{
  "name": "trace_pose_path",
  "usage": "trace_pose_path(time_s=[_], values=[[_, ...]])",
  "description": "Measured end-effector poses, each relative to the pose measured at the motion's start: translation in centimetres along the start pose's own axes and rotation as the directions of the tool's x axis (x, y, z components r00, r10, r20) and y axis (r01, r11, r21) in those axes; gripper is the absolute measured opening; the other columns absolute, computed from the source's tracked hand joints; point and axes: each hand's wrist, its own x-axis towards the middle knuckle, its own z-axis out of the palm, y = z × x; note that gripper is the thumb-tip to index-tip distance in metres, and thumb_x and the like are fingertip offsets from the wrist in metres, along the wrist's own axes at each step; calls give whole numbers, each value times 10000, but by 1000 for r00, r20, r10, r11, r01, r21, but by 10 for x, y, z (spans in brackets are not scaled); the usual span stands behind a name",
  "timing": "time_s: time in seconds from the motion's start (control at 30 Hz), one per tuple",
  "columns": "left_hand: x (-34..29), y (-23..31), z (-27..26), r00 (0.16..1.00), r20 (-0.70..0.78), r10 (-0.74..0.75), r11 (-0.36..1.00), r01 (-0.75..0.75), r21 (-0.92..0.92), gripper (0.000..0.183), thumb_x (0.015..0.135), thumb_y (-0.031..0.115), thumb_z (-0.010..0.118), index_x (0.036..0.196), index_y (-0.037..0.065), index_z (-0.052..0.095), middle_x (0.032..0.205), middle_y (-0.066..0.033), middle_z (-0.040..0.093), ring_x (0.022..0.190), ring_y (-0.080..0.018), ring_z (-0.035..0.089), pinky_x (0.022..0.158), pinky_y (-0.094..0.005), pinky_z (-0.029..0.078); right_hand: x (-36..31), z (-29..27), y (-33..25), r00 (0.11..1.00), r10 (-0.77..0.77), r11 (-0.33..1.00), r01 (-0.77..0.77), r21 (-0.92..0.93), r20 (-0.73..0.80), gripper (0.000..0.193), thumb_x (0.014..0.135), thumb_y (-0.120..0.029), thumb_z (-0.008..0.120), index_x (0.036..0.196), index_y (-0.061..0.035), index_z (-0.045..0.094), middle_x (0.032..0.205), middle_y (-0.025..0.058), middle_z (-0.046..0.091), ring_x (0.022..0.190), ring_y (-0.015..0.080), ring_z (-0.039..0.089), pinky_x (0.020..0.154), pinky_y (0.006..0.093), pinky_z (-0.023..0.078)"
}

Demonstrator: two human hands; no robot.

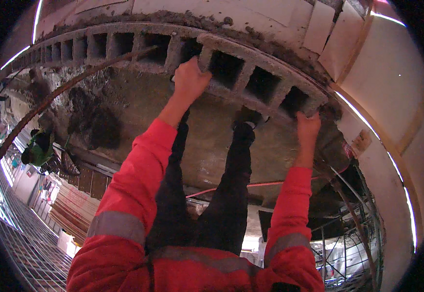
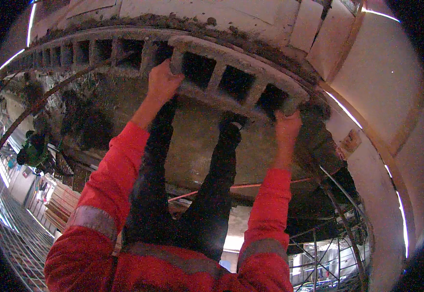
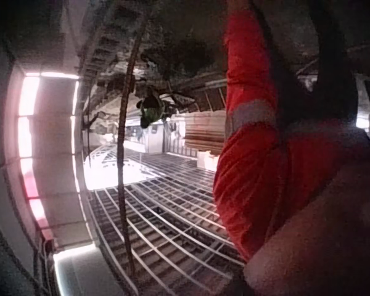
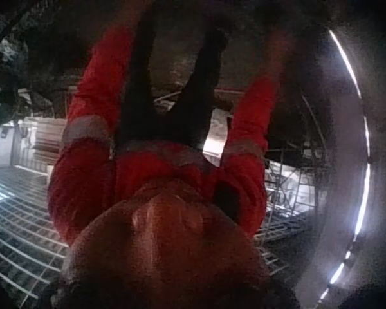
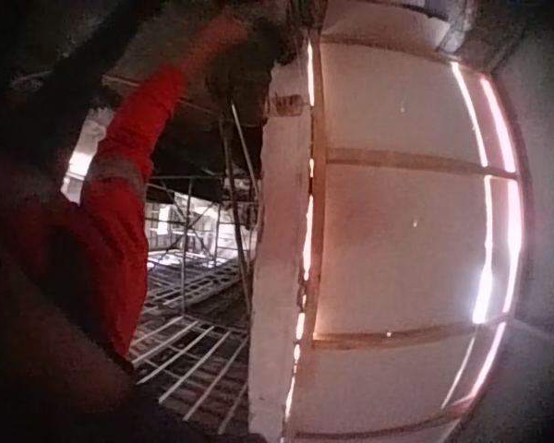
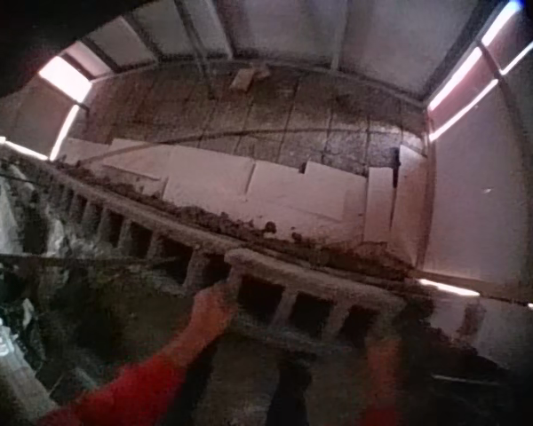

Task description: The person picks up hollow concrete blocks from the ground and places them onto a partially built wall. They align each block with the existing course and press it into position. The person repeats this process, moving along the wall to continue building.

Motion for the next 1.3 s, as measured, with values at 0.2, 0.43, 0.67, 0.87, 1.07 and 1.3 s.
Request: trace_pose_path(time_s=[0.2,0.43,0.67,0.87,1.07,1.3], values=[[4,7,-4,1000,-6,13,999,-13,37,321,622,177,686,800,-51,544,724,-251,597,747,-425,587,657,-468,478,-4,-5,-25,999,29,990,-32,139,25,513,682,-132,735,1108,61,524,992,176,638,892,266,613,800,370,468],[5,5,-6,999,34,-23,999,21,50,338,638,202,680,813,-57,551,745,-257,601,773,-423,591,682,-474,476,-5,2,-15,999,-24,993,22,119,20,574,685,-130,728,1168,74,495,1015,195,630,908,268,610,826,357,464],[4,-6,0,999,9,31,992,-32,125,369,643,235,670,844,-54,557,751,-258,598,782,-423,589,687,-467,467,-2,1,-15,999,-8,1000,7,-13,-38,525,703,-158,702,1141,56,510,1003,201,639,925,304,625,818,370,476],[4,7,-7,999,39,-4,992,-1,128,350,647,235,668,816,-47,547,726,-251,591,757,-430,581,673,-472,464,-4,-2,-33,998,-52,997,54,59,-38,428,706,-133,666,1080,38,546,912,136,655,814,216,618,765,321,466],[8,4,-5,999,10,33,997,-34,65,344,642,240,676,789,-43,547,718,-245,585,751,-429,579,660,-472,459,1,-2,-36,998,-67,993,67,93,-10,426,699,-143,666,1074,18,546,924,160,655,841,286,628,773,368,474],[12,8,-3,998,55,-4,996,-1,93,341,645,248,673,765,-45,545,705,-243,576,740,-427,578,655,-465,458,8,-1,-29,1000,-31,998,31,52,1,420,691,-161,668,1055,13,550,925,180,654,850,324,631,775,394,476]])
